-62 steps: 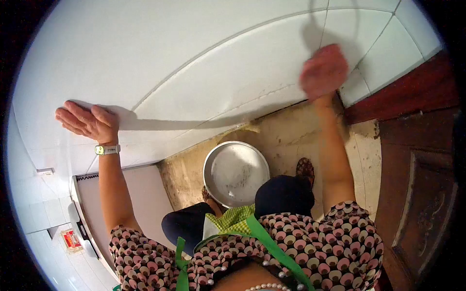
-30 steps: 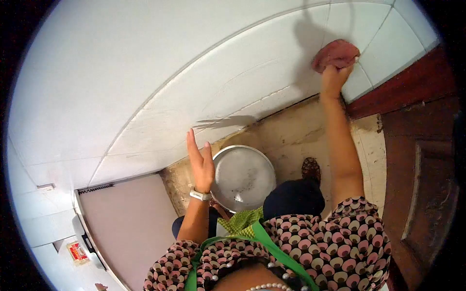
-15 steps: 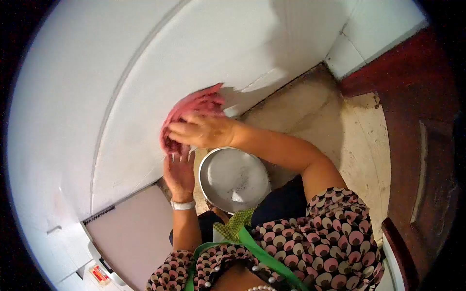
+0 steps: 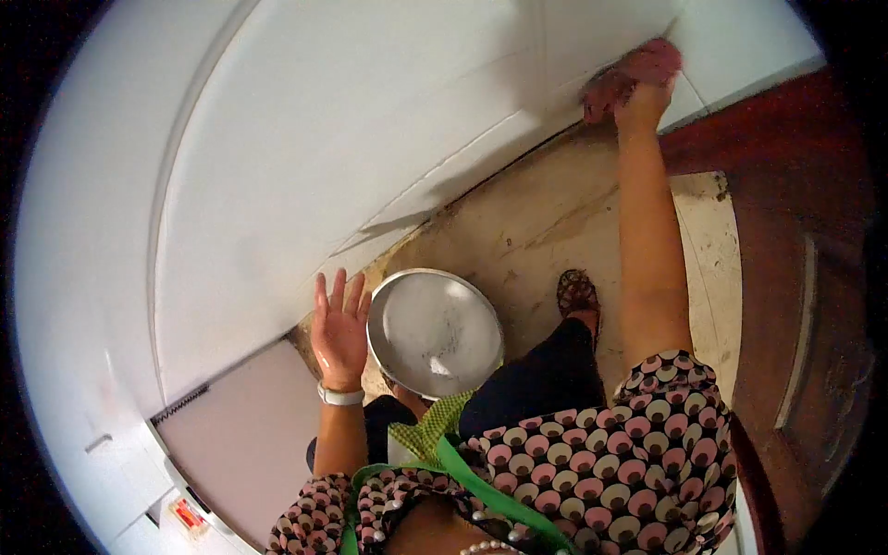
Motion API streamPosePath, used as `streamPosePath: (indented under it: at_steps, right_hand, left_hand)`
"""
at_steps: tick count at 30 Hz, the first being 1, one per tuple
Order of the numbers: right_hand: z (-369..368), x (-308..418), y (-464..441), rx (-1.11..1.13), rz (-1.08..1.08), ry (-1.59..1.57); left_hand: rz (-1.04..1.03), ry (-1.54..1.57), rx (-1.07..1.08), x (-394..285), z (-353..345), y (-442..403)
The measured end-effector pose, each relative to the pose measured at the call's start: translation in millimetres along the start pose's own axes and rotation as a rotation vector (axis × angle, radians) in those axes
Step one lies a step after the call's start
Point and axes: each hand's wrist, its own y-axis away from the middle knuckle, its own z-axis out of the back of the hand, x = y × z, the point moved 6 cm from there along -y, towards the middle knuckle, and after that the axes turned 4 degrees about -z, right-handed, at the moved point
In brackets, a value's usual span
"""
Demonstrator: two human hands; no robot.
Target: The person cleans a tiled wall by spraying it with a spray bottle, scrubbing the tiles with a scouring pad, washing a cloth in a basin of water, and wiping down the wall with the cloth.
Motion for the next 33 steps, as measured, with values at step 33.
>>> streamPosePath:
  at_steps: [33]
  right_hand:
    - [-61,-113,193,-0.223,-1.462,-0.183]
  left_hand:
    - [-0.095,0.177,0.014,-13,3,-22]
